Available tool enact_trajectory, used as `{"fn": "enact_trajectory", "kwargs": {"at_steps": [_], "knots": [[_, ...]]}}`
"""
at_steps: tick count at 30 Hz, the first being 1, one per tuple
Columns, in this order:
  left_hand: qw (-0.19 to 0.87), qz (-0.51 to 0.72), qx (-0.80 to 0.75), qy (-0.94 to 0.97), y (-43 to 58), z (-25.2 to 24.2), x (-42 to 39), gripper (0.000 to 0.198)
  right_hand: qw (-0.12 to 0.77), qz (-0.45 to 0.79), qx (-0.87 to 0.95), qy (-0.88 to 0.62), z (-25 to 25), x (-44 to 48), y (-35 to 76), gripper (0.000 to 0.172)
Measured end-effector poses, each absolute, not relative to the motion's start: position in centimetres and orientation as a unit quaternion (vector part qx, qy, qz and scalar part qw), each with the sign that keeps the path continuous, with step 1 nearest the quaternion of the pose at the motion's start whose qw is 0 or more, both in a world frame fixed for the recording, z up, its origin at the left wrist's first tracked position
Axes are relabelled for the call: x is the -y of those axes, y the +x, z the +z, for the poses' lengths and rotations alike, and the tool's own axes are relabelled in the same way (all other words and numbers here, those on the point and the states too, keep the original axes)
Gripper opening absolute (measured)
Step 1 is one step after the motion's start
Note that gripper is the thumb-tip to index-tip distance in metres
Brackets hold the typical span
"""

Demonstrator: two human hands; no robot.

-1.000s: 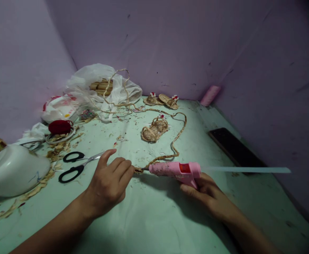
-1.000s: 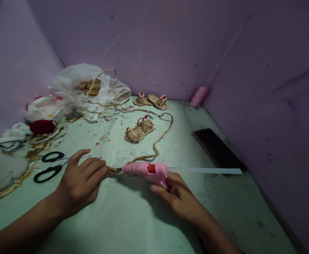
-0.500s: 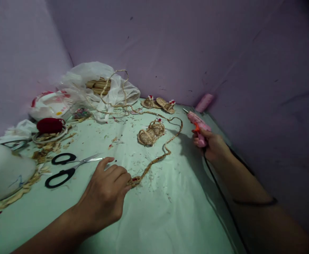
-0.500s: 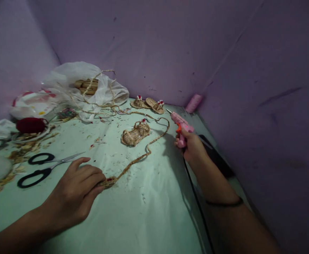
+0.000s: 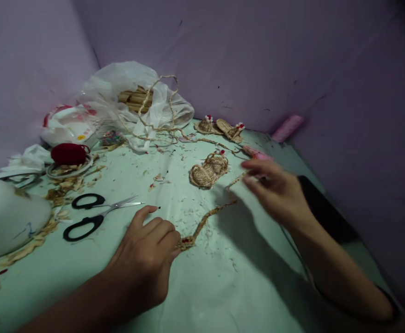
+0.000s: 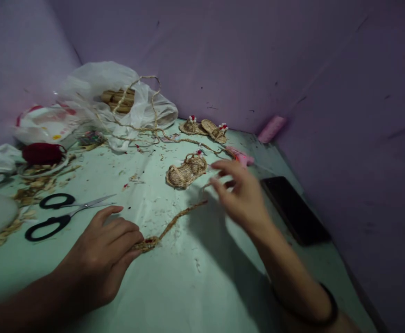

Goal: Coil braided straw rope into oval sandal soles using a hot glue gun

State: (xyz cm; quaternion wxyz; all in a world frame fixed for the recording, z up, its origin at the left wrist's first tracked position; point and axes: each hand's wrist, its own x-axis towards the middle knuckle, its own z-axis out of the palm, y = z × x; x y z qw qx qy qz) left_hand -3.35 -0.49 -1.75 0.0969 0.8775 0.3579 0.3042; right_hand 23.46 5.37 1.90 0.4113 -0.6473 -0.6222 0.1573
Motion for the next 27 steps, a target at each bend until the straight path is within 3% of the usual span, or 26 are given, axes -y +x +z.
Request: {"fn": "enact_trajectory", "kwargs": {"at_steps": [3,5,7,10,19,27], "knots": [[0.095,0.301,-0.359,0.878,-3.4,-1.7,0.5,0.014,0.278,0.223,0.833,-0.424,1.5,-1.5,20.3,0.026],[0.096,0.297,-0.361,0.879,-3.4,-1.5,0.4,0.013,0.209,0.198,0.875,-0.389,0.8,-0.3,19.0,0.034],[0.097,0.297,-0.362,0.878,-3.5,-1.3,0.3,0.012,0.18,0.164,0.885,-0.397,0.2,-0.1,18.4,0.03],[0.105,0.291,-0.371,0.876,-3.6,-1.2,0.1,0.012,0.192,0.124,0.885,-0.407,-0.2,-0.4,18.3,0.01],[0.15,0.226,-0.395,0.878,-3.4,-2.1,0.2,0.014,0.267,0.113,0.864,-0.412,-0.2,1.6,18.7,0.016],[0.166,0.213,-0.399,0.876,-3.2,-2.3,0.3,0.014,0.249,0.118,0.842,-0.463,-1.4,2.0,18.2,0.014]]}}
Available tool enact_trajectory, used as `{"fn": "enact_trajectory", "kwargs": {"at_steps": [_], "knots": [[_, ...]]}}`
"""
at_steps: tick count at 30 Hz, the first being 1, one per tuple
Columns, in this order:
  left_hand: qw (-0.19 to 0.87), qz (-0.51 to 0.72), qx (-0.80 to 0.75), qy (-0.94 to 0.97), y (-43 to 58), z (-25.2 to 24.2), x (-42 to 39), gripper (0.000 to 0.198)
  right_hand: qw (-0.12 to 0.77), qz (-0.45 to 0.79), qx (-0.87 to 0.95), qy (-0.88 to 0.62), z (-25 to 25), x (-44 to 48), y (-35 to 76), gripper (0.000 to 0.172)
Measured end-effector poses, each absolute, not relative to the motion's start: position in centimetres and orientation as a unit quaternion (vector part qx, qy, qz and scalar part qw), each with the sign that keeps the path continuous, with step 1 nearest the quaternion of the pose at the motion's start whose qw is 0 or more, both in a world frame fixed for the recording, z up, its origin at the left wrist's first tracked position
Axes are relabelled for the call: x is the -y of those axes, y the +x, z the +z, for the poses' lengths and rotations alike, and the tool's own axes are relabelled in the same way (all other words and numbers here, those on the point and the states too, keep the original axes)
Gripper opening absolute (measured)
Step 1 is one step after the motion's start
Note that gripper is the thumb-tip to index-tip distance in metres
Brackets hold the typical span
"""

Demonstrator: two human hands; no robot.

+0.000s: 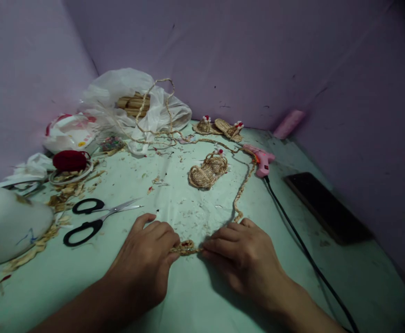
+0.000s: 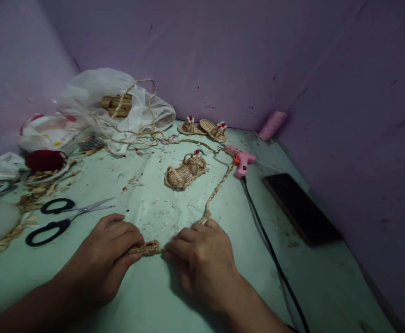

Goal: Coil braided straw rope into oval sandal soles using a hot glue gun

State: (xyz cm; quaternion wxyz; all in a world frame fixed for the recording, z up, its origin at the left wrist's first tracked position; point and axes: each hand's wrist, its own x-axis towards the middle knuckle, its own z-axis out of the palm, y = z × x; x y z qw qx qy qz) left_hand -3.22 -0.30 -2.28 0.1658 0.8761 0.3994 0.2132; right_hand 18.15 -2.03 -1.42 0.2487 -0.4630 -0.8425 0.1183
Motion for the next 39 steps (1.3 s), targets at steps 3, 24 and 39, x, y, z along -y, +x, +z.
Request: {"fn": "enact_trajectory", "kwargs": {"at_steps": [3,24,39], "knots": [[0.173,0.21,-0.407,0.872,-3.2,-2.4,0.3,0.014,0.265,0.112,0.833,-0.473,-1.6,2.2,17.9,0.014],[0.174,0.248,-0.381,0.874,-3.1,-2.6,0.2,0.017,0.311,0.134,0.793,-0.507,-1.6,1.8,17.3,0.01],[0.164,0.276,-0.355,0.878,-3.2,-2.9,-0.3,0.02,0.259,0.071,0.817,-0.51,-1.5,0.5,17.4,0.007]]}}
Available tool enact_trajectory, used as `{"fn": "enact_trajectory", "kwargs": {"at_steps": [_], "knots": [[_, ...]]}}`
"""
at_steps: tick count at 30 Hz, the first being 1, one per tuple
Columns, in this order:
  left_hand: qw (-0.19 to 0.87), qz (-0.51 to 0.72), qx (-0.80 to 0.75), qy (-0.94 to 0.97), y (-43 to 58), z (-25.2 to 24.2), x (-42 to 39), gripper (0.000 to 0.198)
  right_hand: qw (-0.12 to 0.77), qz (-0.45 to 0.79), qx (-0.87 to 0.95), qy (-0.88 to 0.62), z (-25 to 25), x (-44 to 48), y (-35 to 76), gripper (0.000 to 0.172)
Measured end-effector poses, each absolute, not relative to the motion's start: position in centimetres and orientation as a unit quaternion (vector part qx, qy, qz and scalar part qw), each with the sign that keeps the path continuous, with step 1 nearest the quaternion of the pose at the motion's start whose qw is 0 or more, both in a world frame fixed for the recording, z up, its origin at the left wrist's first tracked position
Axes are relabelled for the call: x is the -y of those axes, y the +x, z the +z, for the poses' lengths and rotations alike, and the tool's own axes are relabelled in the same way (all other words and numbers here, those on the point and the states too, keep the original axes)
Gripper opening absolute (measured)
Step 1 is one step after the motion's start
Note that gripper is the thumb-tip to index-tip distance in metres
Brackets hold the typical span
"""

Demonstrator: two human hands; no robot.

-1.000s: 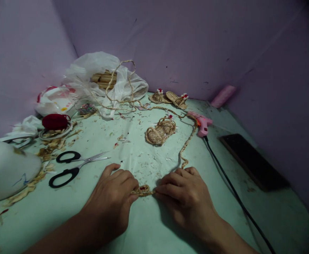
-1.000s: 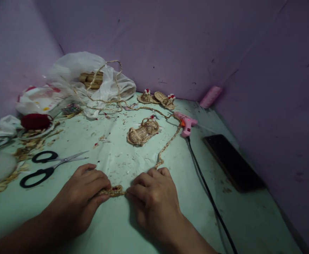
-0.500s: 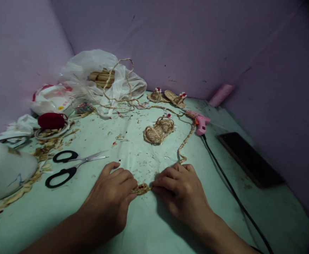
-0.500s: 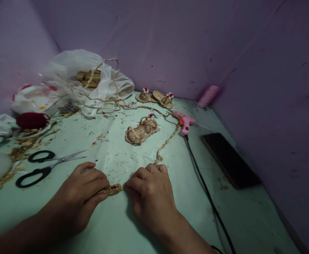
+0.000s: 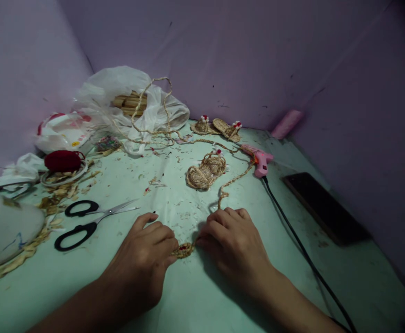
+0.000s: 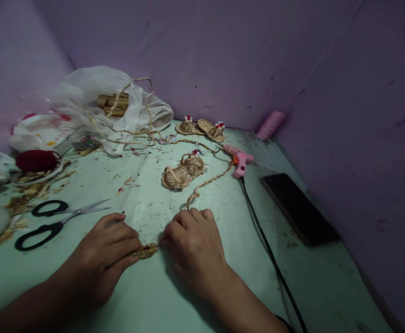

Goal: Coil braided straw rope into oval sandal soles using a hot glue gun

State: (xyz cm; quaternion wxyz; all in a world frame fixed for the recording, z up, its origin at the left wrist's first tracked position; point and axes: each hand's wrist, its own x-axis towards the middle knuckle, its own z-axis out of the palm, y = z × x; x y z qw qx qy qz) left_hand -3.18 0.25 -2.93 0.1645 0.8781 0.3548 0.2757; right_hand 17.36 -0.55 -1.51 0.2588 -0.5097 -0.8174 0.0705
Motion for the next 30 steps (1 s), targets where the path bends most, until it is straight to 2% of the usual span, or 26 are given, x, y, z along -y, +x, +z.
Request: {"fn": "enact_trajectory", "kwargs": {"at_steps": [3,7,23,30], "knots": [[0.167,0.275,-0.345,0.882,-3.3,-3.0,-0.5,0.021,0.268,0.043,0.812,-0.517,-1.7,0.7,17.3,0.014],[0.174,0.27,-0.333,0.887,-3.4,-2.8,-0.8,0.021,0.284,0.056,0.812,-0.507,-1.9,1.0,17.1,0.012],[0.137,0.27,-0.284,0.91,-3.1,-2.2,-1.6,0.021,0.295,0.269,0.762,-0.511,-2.3,2.3,17.0,0.029],[0.139,0.252,-0.266,0.92,-2.9,-1.7,-2.1,0.021,0.279,0.291,0.744,-0.533,-2.0,2.3,16.6,0.017]]}}
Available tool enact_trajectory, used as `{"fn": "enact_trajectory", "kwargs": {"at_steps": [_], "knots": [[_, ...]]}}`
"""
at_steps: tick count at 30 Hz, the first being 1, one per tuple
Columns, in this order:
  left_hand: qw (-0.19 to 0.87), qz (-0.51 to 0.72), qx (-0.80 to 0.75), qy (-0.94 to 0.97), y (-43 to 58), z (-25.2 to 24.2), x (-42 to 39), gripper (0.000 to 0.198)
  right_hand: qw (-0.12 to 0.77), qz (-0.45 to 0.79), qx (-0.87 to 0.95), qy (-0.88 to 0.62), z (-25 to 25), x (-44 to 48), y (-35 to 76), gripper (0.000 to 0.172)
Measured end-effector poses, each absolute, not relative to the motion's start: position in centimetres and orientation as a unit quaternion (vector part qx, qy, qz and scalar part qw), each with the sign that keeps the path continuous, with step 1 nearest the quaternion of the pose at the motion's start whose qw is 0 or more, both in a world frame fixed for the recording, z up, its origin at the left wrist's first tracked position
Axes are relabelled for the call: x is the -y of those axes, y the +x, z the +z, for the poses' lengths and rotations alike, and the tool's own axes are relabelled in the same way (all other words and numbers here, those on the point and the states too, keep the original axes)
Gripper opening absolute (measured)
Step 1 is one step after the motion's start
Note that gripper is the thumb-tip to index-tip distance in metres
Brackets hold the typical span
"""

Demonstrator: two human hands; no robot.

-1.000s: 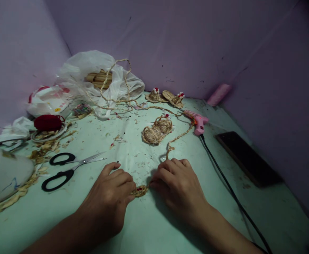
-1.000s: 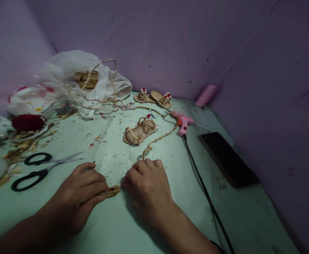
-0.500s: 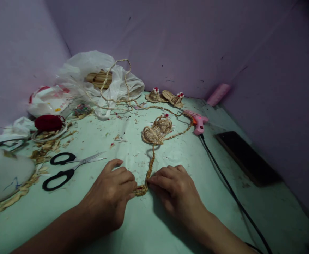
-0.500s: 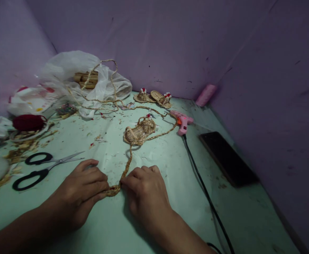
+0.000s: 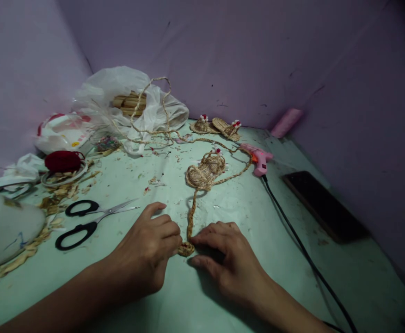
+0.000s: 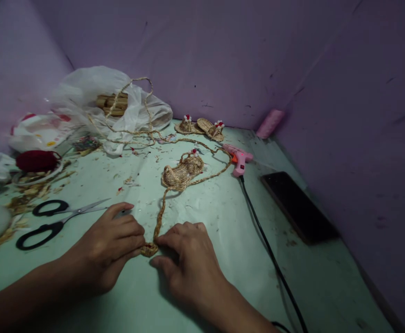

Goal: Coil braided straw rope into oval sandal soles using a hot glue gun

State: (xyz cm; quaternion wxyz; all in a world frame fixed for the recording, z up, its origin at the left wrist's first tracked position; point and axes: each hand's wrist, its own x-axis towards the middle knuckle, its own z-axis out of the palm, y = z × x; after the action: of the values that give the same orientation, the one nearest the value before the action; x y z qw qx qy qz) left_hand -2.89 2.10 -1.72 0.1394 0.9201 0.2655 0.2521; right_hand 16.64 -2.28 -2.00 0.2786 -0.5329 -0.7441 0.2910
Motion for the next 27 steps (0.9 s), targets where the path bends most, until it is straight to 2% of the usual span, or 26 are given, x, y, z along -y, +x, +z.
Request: {"fn": "enact_trajectory", "kwargs": {"at_steps": [3,8,15,23,27], "knots": [[0.144,0.252,-0.268,0.918,-2.9,-1.8,-2.2,0.02,0.27,0.282,0.739,-0.549,-1.9,2.2,16.3,0.022],[0.15,0.254,-0.277,0.914,-2.7,-2.0,-2.2,0.019,0.257,0.272,0.732,-0.569,-2.0,2.1,15.7,0.014],[0.135,0.264,-0.283,0.912,-2.7,-2.0,-2.0,0.017,0.241,0.294,0.722,-0.578,-1.7,2.0,15.7,0.018],[0.053,0.277,-0.242,0.929,-2.9,-2.0,-1.8,0.021,0.251,0.348,0.687,-0.586,-1.8,2.6,16.6,0.016],[0.057,0.264,-0.228,0.935,-3.1,-2.0,-2.0,0.023,0.276,0.409,0.61,-0.621,-2.2,2.2,17.5,0.011]]}}
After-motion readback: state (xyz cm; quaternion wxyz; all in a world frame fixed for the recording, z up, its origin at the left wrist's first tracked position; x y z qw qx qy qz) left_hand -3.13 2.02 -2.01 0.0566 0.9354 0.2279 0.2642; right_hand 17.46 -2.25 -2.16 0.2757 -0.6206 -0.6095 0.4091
